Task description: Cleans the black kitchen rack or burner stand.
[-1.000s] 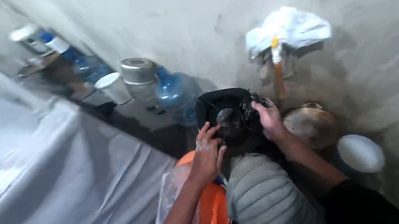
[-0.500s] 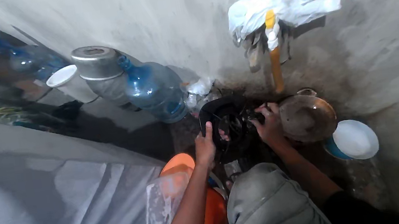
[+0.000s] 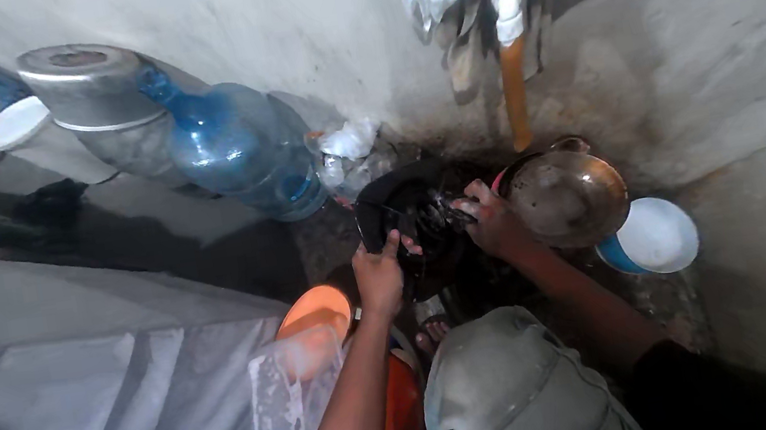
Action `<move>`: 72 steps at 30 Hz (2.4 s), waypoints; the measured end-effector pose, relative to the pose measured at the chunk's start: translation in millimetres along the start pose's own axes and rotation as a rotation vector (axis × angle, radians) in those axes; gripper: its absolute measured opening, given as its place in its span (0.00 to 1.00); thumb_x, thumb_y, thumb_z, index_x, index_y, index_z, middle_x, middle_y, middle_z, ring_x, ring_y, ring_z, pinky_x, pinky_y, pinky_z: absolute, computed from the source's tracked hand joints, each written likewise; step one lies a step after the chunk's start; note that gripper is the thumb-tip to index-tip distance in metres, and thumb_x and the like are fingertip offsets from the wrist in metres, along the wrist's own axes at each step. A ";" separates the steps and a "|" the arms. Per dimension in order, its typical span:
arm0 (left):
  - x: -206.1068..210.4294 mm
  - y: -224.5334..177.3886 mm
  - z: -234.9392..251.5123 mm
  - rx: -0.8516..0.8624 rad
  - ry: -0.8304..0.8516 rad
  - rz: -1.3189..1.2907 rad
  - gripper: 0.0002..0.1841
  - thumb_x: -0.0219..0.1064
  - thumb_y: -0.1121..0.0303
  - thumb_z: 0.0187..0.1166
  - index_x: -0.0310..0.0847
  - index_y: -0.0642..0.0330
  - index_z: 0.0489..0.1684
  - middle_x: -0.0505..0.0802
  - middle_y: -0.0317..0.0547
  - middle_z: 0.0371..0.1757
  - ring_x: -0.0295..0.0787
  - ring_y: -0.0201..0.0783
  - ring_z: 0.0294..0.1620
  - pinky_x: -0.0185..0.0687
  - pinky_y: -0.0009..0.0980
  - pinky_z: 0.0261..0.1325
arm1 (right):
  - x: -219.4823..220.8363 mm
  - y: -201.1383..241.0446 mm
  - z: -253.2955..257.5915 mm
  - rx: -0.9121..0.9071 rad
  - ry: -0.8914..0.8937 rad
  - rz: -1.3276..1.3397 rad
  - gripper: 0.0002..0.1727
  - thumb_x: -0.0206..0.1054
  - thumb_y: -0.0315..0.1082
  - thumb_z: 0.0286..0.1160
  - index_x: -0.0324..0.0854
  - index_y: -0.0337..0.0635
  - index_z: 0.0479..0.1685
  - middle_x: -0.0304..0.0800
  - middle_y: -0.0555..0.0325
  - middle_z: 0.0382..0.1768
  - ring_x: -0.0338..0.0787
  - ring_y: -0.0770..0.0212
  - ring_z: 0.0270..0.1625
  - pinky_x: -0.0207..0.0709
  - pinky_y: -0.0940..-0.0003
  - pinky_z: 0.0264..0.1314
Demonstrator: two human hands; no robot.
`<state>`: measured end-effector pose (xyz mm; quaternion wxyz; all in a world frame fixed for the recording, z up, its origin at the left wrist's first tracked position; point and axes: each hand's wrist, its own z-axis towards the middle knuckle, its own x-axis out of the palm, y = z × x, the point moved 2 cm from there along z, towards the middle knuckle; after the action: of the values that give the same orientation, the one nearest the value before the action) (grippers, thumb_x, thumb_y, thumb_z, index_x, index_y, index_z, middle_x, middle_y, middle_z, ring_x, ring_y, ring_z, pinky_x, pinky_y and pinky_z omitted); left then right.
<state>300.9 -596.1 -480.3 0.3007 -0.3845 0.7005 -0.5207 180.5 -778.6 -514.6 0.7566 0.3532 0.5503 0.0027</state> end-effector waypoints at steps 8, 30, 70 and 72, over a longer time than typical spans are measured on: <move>11.3 16.1 0.9 0.029 -0.076 0.031 0.12 0.64 0.65 0.88 0.80 0.65 0.57 0.95 0.50 0.35 0.95 0.43 0.34 0.94 0.41 0.42 | -6.9 -9.4 -2.8 -0.035 0.453 -0.010 0.20 0.72 0.22 0.68 0.93 0.50 0.58 0.79 0.46 0.73 0.84 0.42 0.68 0.82 0.41 0.68; 21.4 22.3 -5.5 0.112 -0.332 -0.051 0.14 0.63 0.69 0.88 0.75 0.69 0.62 0.94 0.50 0.34 0.96 0.43 0.34 0.95 0.41 0.43 | -10.4 6.8 -43.1 0.285 -0.219 0.328 0.22 0.72 0.29 0.73 0.83 0.42 0.67 0.86 0.43 0.65 0.90 0.46 0.63 0.85 0.44 0.65; 60.3 38.5 -25.9 0.395 -0.341 -0.134 0.11 0.61 0.77 0.86 0.71 0.74 0.60 0.93 0.48 0.33 0.96 0.42 0.34 0.97 0.41 0.45 | 81.0 4.4 -43.6 0.264 -0.353 0.431 0.28 0.46 0.52 0.92 0.87 0.47 0.68 0.37 0.46 0.97 0.34 0.42 0.98 0.41 0.41 0.97; 58.8 34.8 -23.4 0.365 -0.351 -0.168 0.11 0.61 0.76 0.87 0.71 0.73 0.60 0.93 0.49 0.33 0.96 0.44 0.33 0.97 0.42 0.44 | 98.8 9.1 -63.3 0.236 -0.352 0.374 0.25 0.48 0.48 0.90 0.85 0.47 0.69 0.41 0.43 0.96 0.42 0.39 0.97 0.48 0.40 0.95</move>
<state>243.0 -628.9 -508.4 0.4378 -0.4652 0.4978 -0.5867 170.1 -699.3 -601.0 0.7805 0.5294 0.3320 0.0167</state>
